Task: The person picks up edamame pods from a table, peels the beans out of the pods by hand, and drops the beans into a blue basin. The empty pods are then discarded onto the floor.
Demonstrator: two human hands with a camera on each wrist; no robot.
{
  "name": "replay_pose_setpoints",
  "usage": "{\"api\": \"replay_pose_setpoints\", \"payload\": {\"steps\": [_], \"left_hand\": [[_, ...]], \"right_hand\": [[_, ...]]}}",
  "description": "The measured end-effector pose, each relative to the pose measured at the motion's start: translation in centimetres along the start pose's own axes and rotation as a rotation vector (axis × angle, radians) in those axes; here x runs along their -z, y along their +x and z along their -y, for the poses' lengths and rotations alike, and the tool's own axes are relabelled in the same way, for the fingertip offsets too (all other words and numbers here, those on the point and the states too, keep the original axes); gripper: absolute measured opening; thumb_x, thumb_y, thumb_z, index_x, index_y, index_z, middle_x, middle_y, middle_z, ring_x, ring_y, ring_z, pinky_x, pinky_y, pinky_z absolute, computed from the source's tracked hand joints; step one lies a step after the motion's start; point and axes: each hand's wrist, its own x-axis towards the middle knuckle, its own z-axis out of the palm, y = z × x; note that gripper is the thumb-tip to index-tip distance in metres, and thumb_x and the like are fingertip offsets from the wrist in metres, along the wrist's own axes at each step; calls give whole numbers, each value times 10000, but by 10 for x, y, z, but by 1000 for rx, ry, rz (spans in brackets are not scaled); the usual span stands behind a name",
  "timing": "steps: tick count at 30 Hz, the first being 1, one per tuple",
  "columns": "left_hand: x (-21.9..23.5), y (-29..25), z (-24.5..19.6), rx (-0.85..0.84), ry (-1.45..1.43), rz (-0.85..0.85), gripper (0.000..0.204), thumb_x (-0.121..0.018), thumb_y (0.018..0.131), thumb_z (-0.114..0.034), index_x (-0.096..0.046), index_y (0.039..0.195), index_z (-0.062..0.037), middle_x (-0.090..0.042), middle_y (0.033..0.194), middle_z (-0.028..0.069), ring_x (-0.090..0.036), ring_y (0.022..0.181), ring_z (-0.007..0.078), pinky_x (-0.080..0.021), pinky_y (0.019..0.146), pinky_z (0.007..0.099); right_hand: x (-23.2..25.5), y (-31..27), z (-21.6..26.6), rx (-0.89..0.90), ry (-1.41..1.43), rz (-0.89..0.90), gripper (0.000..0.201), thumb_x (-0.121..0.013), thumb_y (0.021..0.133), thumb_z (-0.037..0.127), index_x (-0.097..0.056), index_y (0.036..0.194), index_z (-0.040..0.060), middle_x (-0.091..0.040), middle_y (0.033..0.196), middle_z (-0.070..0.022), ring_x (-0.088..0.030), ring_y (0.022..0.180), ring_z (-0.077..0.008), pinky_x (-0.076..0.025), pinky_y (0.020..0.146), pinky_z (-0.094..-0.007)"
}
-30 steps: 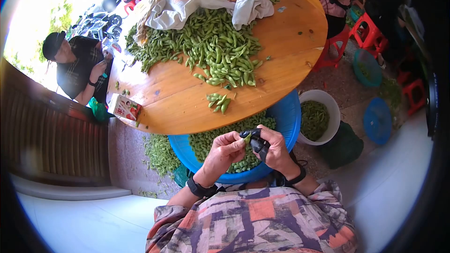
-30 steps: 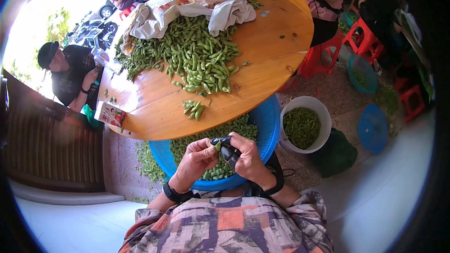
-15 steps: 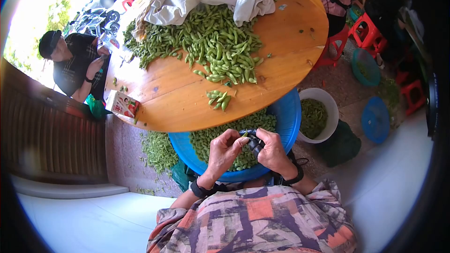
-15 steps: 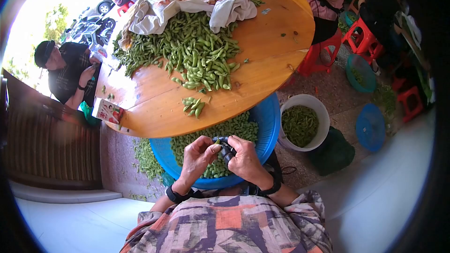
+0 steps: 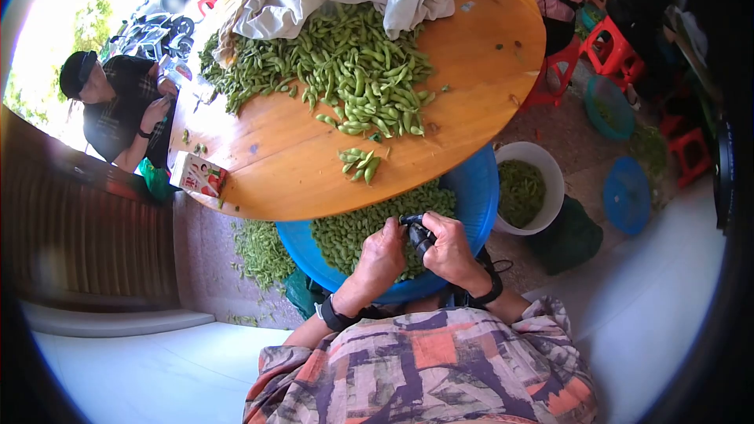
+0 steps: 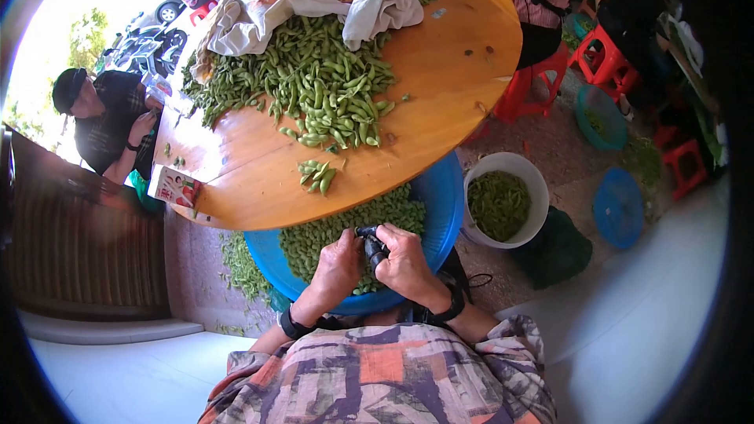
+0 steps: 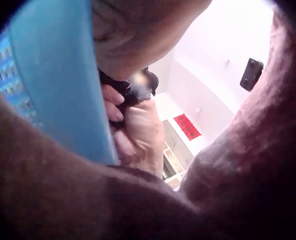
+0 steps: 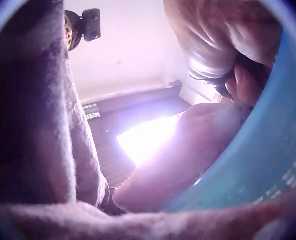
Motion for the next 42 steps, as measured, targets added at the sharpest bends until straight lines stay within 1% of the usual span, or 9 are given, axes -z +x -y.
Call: {"api": "replay_pose_setpoints", "payload": {"steps": [6,8,13,18,23,26,36,38,42], "left_hand": [[19,8,-8,244,-252,62,132,-509,966,-88,-500,857,-15,-598,608,158,-627,558,329,-475,521,387],[21,8,-9,232,-249,112,229,-479,1007,-159,-517,837,-9,-611,605,87,-588,506,192,-468,505,312],[21,5,-1,120,-274,221,251,-458,1020,-180,-538,848,-16,-593,589,64,-566,502,156,-451,495,299],[29,7,-2,299,-440,373,282,-445,1033,-214,-551,846,-31,-580,586,29,-538,499,122,-414,467,288],[26,7,-8,621,-1094,448,244,-466,1029,-246,-578,982,-34,-640,796,39,-575,640,118,-451,568,258],[21,8,0,596,-1217,440,243,-478,1023,-250,-575,1038,-27,-646,882,56,-589,705,121,-470,625,252],[2,12,5,451,-751,364,136,-531,951,-47,-558,1065,21,-573,771,11,-507,641,75,-458,585,236],[6,13,6,316,-348,433,229,-540,895,22,-572,1122,22,-624,769,42,-576,691,83,-500,637,260],[24,11,-9,230,-338,291,307,-615,861,18,-594,1167,7,-690,832,92,-658,765,119,-532,698,281]], "right_hand": [[-5,-3,-3,-64,79,-71,204,-597,828,31,-632,1022,-20,-639,836,-133,-632,756,-208,-490,679,-324],[-5,-1,-3,-51,87,-112,228,-602,816,33,-629,1037,-18,-631,836,-132,-628,756,-225,-493,687,-329],[-1,-1,-3,-58,329,-61,258,-637,862,113,-631,1087,-13,-641,844,-74,-610,758,-148,-494,694,-292],[7,1,5,-467,513,128,242,-628,884,111,-643,1102,8,-640,806,-26,-576,735,-54,-469,650,-219],[8,0,3,-329,453,70,250,-634,859,78,-644,1098,4,-646,809,-32,-569,692,-45,-473,603,-230],[7,0,5,-308,315,34,253,-622,854,67,-640,1095,-8,-641,806,-31,-578,718,-53,-477,621,-234],[7,-10,-23,-79,207,-108,449,-655,795,295,-603,1106,-25,-576,833,-126,-582,729,-191,-479,687,-312],[5,-6,-16,-231,101,-82,770,-519,864,664,-593,1113,-61,-633,896,-74,-601,810,-140,-477,719,-271],[12,1,2,-100,114,-49,558,-561,916,488,-616,1079,-43,-621,852,-67,-594,778,-145,-470,687,-273]]}}
